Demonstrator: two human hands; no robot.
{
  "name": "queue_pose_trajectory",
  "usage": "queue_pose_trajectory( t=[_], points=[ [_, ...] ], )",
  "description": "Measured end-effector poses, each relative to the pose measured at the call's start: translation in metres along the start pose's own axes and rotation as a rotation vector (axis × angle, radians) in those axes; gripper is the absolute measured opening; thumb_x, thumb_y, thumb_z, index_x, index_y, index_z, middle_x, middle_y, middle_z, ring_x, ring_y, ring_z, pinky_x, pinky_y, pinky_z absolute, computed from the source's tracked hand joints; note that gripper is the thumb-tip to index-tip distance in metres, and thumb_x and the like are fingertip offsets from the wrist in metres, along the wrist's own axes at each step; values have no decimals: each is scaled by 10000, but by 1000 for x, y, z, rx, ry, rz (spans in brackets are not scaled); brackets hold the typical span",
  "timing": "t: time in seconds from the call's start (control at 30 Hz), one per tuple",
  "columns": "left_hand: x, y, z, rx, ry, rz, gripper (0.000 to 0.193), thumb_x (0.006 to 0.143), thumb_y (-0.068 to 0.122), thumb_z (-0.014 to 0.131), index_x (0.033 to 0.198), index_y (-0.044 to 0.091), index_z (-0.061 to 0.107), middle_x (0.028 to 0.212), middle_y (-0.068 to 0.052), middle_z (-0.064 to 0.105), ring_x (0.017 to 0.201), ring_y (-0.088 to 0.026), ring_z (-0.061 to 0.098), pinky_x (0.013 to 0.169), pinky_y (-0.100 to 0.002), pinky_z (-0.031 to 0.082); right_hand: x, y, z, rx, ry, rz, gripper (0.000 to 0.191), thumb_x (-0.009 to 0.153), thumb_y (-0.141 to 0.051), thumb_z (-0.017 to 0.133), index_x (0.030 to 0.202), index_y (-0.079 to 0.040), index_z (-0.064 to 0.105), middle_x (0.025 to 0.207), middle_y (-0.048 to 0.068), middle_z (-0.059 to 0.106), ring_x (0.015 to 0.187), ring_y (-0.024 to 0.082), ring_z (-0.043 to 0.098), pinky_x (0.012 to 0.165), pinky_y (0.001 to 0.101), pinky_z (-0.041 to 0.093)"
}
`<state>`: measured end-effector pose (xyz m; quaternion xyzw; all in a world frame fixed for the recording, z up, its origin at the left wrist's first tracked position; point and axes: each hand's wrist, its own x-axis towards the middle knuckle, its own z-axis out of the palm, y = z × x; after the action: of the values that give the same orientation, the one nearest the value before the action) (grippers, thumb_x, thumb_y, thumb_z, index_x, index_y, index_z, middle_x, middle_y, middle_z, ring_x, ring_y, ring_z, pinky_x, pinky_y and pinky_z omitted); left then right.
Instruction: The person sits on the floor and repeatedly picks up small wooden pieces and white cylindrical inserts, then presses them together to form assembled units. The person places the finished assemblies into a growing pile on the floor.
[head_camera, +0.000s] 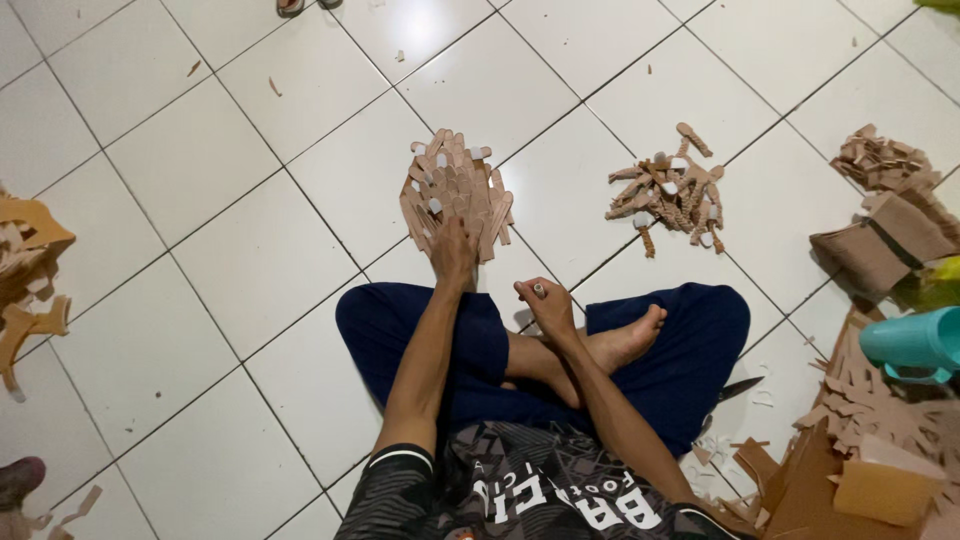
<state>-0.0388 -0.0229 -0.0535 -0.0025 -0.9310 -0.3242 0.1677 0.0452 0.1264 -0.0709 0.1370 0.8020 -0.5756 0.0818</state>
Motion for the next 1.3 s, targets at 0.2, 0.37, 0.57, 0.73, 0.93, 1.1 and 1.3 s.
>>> queue_pose_trajectory(
  t=[0.2, 0.37, 0.57, 0.73, 0.93, 1.1, 1.3],
  points=[
    [-19, 6, 4, -637, -227, -278, 335, 960, 247, 750, 1154, -27, 753, 985, -121, 785, 906, -230, 749, 806, -327, 584, 7, 4, -20, 64, 64, -187, 268, 927, -288, 757, 1014, -35, 778, 800, -21, 751, 718, 26, 647, 651, 209, 509],
    [-57, 15, -5, -934, -414, -357, 376, 915, 231, 746, 1151, -61, 724, 971, -107, 777, 879, -144, 749, 801, -255, 595, 10, -6, -35, 85, -80, -160, 235, 958, -230, 722, 1051, -18, 756, 696, -30, 603, 591, 28, 449, 505, 221, 353],
    [-68, 20, -20, -827, -450, -342, 342, 907, 244, 761, 1103, -35, 747, 893, -93, 781, 809, -129, 743, 736, -256, 591, 6, -14, -51, 12, -128, -280, 222, 950, -208, 725, 1017, 2, 746, 692, -35, 616, 589, 12, 484, 504, 203, 387],
    [-80, 29, -28, -600, -353, -131, 300, 920, 261, 756, 1019, -22, 762, 865, -88, 787, 776, -133, 752, 695, -261, 593, 3, -3, -63, -40, -188, -166, 222, 964, -227, 705, 1017, -16, 749, 686, -31, 631, 588, 29, 508, 511, 215, 409],
    [-78, 43, -28, -604, -334, -124, 291, 939, 256, 730, 1033, -17, 768, 892, -102, 785, 809, -154, 761, 732, -286, 598, 3, 1, -67, 456, -319, 20, 229, 985, -247, 696, 1013, -26, 745, 749, -49, 617, 669, 35, 525, 612, 199, 445],
    [-77, 36, -25, -1053, -544, -425, 323, 948, 247, 708, 1125, -22, 738, 969, -74, 783, 911, -132, 752, 832, -257, 606, -9, -5, -60, 318, -141, -132, 212, 975, -216, 730, 1024, -10, 727, 781, -39, 631, 685, 23, 524, 605, 198, 434],
    [-77, 31, -22, -1088, -546, -376, 299, 975, 196, 728, 1116, -67, 741, 940, -96, 741, 858, -118, 679, 789, -255, 559, -20, -13, -56, 488, -170, -106, 250, 930, -211, 701, 1157, -121, 646, 744, -56, 673, 601, 7, 513, 519, 176, 391]
  ],
)
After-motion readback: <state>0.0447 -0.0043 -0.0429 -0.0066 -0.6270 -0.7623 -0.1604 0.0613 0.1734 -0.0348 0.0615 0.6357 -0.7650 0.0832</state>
